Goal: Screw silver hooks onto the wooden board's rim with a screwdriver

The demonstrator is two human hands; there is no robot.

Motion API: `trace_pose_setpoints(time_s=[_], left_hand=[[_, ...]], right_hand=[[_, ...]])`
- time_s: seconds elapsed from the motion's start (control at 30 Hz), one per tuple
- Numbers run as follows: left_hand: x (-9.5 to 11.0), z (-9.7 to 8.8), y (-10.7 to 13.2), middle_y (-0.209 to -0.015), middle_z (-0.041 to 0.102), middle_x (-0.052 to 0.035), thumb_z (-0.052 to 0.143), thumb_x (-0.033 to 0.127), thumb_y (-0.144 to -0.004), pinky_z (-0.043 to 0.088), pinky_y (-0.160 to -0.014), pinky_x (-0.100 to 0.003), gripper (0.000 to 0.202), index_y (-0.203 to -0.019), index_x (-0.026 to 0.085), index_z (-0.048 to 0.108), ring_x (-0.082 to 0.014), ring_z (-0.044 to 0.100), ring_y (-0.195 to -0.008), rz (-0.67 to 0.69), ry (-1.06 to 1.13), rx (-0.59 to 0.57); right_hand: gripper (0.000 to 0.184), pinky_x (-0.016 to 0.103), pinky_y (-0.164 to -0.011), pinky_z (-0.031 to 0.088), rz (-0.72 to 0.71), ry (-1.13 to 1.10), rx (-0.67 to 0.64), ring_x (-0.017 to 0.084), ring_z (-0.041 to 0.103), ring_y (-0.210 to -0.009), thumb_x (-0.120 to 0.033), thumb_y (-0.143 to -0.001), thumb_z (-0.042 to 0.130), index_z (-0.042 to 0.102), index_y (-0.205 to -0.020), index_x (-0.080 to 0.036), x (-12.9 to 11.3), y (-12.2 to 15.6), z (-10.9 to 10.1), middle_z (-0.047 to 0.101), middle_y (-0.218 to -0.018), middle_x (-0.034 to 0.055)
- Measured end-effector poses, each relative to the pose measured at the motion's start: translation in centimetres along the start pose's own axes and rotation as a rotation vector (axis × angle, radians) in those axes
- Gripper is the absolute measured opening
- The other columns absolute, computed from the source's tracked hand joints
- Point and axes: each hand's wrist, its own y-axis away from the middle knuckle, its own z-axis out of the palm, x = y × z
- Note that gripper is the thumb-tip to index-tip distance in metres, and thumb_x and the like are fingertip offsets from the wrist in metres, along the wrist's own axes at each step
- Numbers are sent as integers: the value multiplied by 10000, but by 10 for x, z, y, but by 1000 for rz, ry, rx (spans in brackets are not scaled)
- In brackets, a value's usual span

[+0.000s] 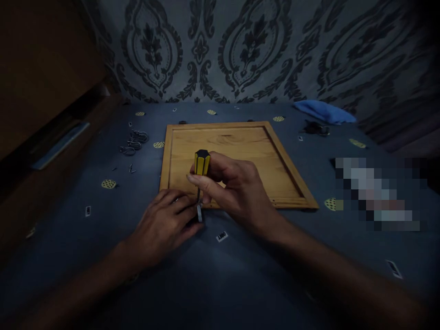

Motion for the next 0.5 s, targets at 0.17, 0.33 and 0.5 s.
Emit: trace_pose_setpoints(time_s=[0.17, 0.33, 0.5], left_hand=[[0, -2, 0, -1035, 764, -50, 636, 268, -973, 522, -808, -418, 155, -1050, 151, 701, -255, 668, -952, 2, 14, -22], [0, -2, 1, -1051, 762, -46, 709, 240, -919, 523, -811, -425, 148, -1034, 147, 704, -268, 666, -960, -4, 18, -36], [-1, 0, 2, -1068, 768, -56, 716, 239, -913, 537, -840, -434, 173, -1058, 144, 709, -274, 672, -989, 0, 18, -4]], right_hand=[[229, 253, -512, 422, 70, -191, -94, 101, 546, -529, -401, -947, 656, 594, -864, -196, 3, -8, -7, 553, -707, -37], [278, 245, -514, 443, 66, -272, -123, 99, 561, -512, -445, -921, 675, 579, -849, -194, 6, -12, -9, 544, -689, -48], [149, 250, -534, 400, 20, -54, -64, 104, 531, -542, -308, -945, 618, 595, -851, -195, 1, -3, -3, 538, -661, -48]])
